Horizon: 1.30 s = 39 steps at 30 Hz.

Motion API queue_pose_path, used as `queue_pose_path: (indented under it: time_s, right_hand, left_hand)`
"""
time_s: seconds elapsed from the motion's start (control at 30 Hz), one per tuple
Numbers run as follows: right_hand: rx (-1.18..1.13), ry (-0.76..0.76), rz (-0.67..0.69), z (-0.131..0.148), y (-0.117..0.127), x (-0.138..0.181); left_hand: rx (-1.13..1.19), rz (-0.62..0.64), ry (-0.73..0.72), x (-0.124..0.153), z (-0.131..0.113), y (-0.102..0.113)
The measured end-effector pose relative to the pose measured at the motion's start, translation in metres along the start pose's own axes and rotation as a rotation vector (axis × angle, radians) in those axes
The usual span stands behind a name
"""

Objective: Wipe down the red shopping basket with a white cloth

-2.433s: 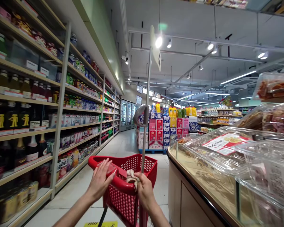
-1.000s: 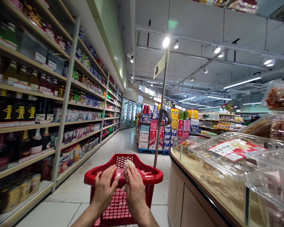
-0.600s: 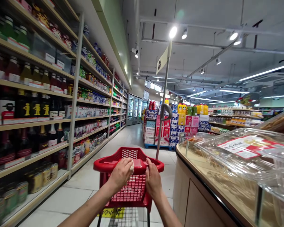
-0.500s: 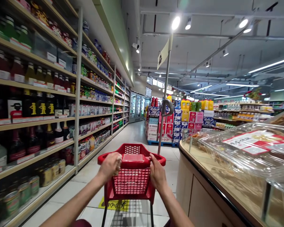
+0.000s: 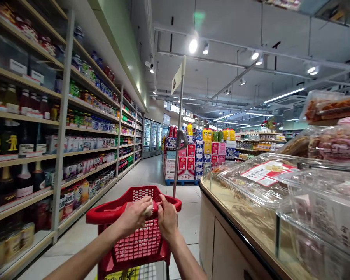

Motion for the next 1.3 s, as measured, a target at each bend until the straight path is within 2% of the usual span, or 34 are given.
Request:
queue_pose_path:
  time_s: [0.1,0.17,0.3,0.37,0.47,0.53,0.6,0.63,0.67,0.77,0.8,0.83,0.9,1.0,1.07,1.1,1.17,1.23,1.3]
  right_hand:
    - [-0.014,-0.017,-0.016,0.005,0.002,-0.002]
    - [-0.019,-0.049,-0.042,0.003,0.002,-0.004]
    - [-0.016,-0.052,-0.120,-0.009,0.002,-0.011]
    - [0.028,0.008,-0.140,-0.011,0.001,-0.012]
    - [0.067,0.081,-0.100,-0.006,-0.003,-0.009]
    - [0.060,0.058,-0.069,-0.001,-0.006,-0.007]
    - [0.038,-0.026,-0.052,0.000,-0.006,-0.006]
    - [0.023,-0.075,-0.042,-0.001,-0.006,-0.006]
    - [0.007,-0.118,-0.029,-0.003,-0.007,-0.006]
    - [-0.025,-0.191,-0.005,-0.012,-0.006,-0.009]
    - [-0.031,-0.206,-0.007,-0.017,-0.004,-0.010]
    - [-0.041,-0.220,-0.008,-0.021,-0.003,-0.012]
    - [-0.064,-0.248,-0.012,-0.029,0.001,-0.012]
    - [-0.078,-0.255,0.003,-0.027,0.003,-0.010]
    - [-0.065,-0.251,0.010,-0.020,0.003,-0.008]
    - [-0.063,-0.248,0.009,-0.016,0.003,-0.007]
    - [-0.073,-0.239,0.002,-0.012,0.002,-0.006]
    - [-0.097,-0.231,-0.001,-0.013,0.001,-0.005]
    - [-0.112,-0.226,-0.011,-0.020,0.003,-0.004]
  left_hand:
    - [-0.061,-0.120,0.205,-0.011,0.025,0.022]
    - [-0.115,-0.168,0.279,-0.017,0.019,0.017]
    - [-0.138,-0.101,0.115,-0.011,-0.024,-0.022]
    - [-0.118,-0.099,0.038,0.002,-0.027,-0.025]
    - [-0.093,-0.114,0.052,0.020,0.006,0.002]
    - [-0.124,-0.127,0.176,0.024,0.032,0.026]
    - [-0.178,-0.120,0.317,0.020,0.042,0.035]
    - [-0.202,-0.105,0.366,0.016,0.038,0.031]
    - [-0.205,-0.068,0.355,0.009,0.026,0.020]
    - [-0.171,-0.043,0.294,-0.010,-0.013,-0.018]
    - [-0.153,-0.050,0.223,-0.013,-0.025,-0.025]
    - [-0.136,-0.050,0.166,-0.012,-0.030,-0.028]
    - [-0.112,-0.048,0.114,-0.001,-0.024,-0.018]
    - [-0.152,-0.064,0.215,0.016,0.012,0.018]
    - [-0.195,-0.076,0.272,0.015,0.024,0.029]
    - [-0.204,-0.075,0.278,0.011,0.021,0.025]
    - [-0.195,-0.067,0.264,0.000,0.002,0.005]
    - [-0.152,-0.055,0.187,-0.011,-0.024,-0.018]
    - [-0.102,-0.030,0.117,-0.012,-0.037,-0.025]
Point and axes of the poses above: each hand's wrist, its own x-axis away from the middle knuckle, its own y-axis out of the back of the hand, z = x × y, the point moved 7 cm from there along -x, towards the middle knuckle, and after that the axes turned 15 degrees about -z, right-handed, at the moved point
